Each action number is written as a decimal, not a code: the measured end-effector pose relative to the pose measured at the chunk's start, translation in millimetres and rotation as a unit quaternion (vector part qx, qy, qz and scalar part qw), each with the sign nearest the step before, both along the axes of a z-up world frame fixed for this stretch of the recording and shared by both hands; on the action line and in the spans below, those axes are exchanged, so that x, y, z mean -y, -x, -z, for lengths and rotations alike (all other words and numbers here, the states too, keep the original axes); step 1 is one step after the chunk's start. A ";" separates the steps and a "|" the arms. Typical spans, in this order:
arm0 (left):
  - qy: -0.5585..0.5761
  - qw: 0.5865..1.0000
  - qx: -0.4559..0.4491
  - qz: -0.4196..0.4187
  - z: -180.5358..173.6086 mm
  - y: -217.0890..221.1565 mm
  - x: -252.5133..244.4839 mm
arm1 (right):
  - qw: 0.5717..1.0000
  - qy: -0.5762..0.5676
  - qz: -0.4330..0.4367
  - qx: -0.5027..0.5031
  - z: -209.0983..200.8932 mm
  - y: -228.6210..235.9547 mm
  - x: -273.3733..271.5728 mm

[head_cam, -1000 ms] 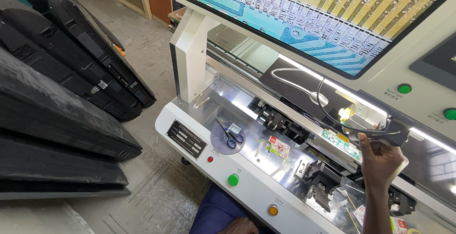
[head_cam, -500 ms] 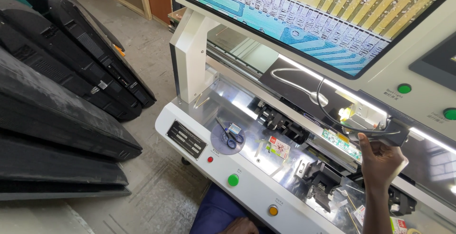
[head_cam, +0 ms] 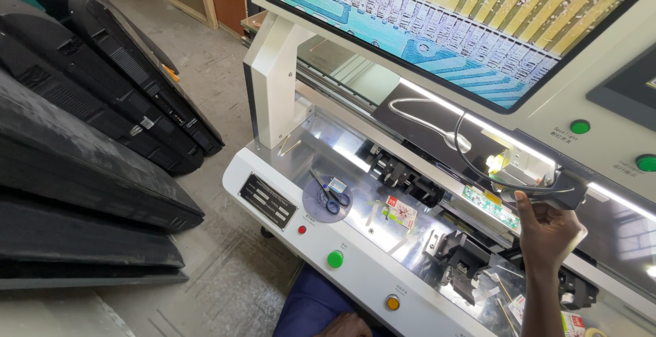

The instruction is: The person places a circuit board into a machine and secures it. They then use a small tool to manipulate components on the board while referencing a monitor above. Finally, they press buttons on the machine's control panel.

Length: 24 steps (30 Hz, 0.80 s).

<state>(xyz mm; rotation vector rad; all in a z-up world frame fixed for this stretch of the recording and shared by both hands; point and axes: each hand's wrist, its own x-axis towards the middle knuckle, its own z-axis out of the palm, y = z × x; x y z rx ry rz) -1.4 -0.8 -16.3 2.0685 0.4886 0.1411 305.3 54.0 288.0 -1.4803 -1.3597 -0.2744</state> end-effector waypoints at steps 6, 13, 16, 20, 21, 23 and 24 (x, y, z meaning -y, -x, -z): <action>0.022 1.000 -0.014 0.003 -21.1 5.6 -0.7 | 1.000 -0.004 0.007 0.017 1.8 -2.9 -0.7; 0.051 0.998 -0.030 -0.005 -19.8 5.1 1.1 | 1.000 0.000 0.001 -0.001 -1.9 3.8 1.7; 0.043 0.999 -0.018 -0.003 -8.8 1.0 1.6 | 1.000 0.008 0.018 -0.001 4.2 -4.7 0.7; -0.009 0.998 0.061 -0.024 33.2 -6.7 -1.5 | 0.997 0.020 0.073 0.008 19.8 -14.3 4.1; -0.040 0.997 0.061 -0.033 45.8 -7.4 6.3 | 0.996 0.030 0.087 0.019 23.9 -13.7 14.0; -0.032 0.998 0.044 -0.016 52.0 -9.8 4.0 | 0.995 0.039 0.088 0.012 23.2 -7.2 18.0; -0.039 0.998 0.037 -0.021 56.2 -11.5 5.5 | 0.997 0.033 0.067 0.013 24.5 -6.3 21.5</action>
